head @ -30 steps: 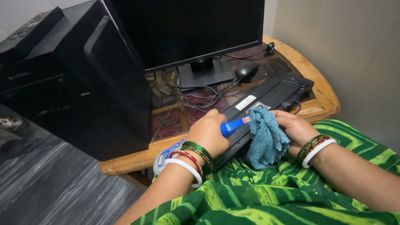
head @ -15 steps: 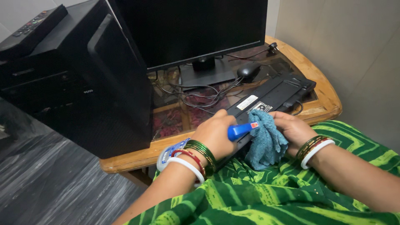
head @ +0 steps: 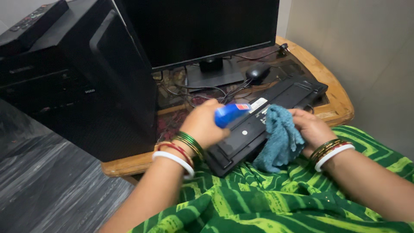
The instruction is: The person cleans a black computer keyboard using a blue microfiber cloth. They wipe the keys and the surface of the keyboard, then flip it over to clean the underside. A spray bottle is used to apply liquid to the cloth during the process.
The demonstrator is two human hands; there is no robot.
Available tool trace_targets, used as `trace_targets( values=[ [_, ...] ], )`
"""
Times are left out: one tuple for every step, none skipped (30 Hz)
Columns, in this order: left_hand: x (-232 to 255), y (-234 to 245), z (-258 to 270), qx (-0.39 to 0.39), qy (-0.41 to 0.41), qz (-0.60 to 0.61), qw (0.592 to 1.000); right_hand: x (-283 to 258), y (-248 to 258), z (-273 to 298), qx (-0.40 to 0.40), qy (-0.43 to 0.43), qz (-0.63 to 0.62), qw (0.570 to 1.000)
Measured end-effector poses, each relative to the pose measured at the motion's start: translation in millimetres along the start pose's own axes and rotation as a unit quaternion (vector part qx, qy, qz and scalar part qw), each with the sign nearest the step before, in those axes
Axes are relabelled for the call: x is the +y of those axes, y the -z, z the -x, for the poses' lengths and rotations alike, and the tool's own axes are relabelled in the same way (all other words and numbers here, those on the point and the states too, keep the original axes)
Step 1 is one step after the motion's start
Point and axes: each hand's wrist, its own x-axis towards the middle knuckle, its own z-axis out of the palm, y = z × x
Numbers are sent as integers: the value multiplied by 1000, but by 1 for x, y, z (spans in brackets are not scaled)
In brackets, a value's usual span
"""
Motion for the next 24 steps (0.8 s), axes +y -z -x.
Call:
trace_targets(
  values=[
    [-5, 6, -2, 5, 20, 10, 1000, -1, 3, -1, 9, 10, 0, 1000],
    [-9, 11, -4, -6, 39, -2, 999, -3, 5, -2, 17, 21, 1, 1000],
    [-12, 14, -5, -18, 58, -14, 998, -4, 8, -4, 36, 28, 5, 999],
    [-16, 16, -5, -30, 77, -26, 996, -5, 10, -6, 54, 36, 8, 998],
    [-19, 16, -5, -53, 81, -45, 994, -5, 12, -7, 73, 43, 12, 996],
    [-21, 15, -4, -75, 85, -64, 992, -5, 15, -8, 77, 48, 7, 996],
    [-24, 14, -3, -98, 89, -83, 988, -3, 16, -10, 80, 53, 1, 995],
    [-26, 12, 0, -100, 101, -65, 988, -2, 17, -11, 84, 57, -5, 995],
    [-27, 11, 3, -102, 114, -47, 987, -1, 17, -13, 80, 46, 2, 996],
    [-29, 10, 5, -103, 126, -29, 986, 1, 17, -14, 77, 35, 9, 996],
    [-30, 9, 7, -110, 131, -31, 985, 2, 17, -16, 74, 25, 16, 997],
    [-30, 7, 8, -117, 135, -34, 983, 5, 16, -17, 68, 26, 33, 997],
    [-30, 6, 9, -124, 139, -37, 982, 9, 15, -17, 62, 27, 51, 996],
    [-31, 5, 10, -127, 136, -54, 981, 12, 15, -17, 56, 28, 68, 996],
    [-31, 5, 11, -131, 133, -72, 980, 13, 15, -18, 44, 26, 84, 995],
    [-31, 4, 12, -134, 130, -90, 978, 15, 14, -19, 32, 24, 101, 994],
    [-32, 5, 12, -121, 134, -64, 981, 16, 13, -19, 19, 21, 117, 993],
    [-34, 7, 13, -107, 139, -38, 984, 16, 13, -19, 17, 21, 108, 994],
    [-37, 10, 14, -93, 143, -12, 985, 17, 12, -19, 14, 23, 99, 995],
    [-40, 13, 14, -72, 135, 24, 988, 17, 12, -19, 11, 24, 90, 996],
    [-43, 17, 13, -50, 126, 59, 989, 16, 12, -19, 22, 19, 86, 996],
    [-47, 21, 12, -28, 117, 94, 988, 15, 13, -18, 34, 13, 82, 996],
    [-51, 28, 11, -14, 157, 116, 981, 14, 13, -17, 45, 7, 79, 996],
    [-56, 37, 6, 0, 196, 137, 971, 14, 13, -18, 41, 7, 74, 996]
  ],
)
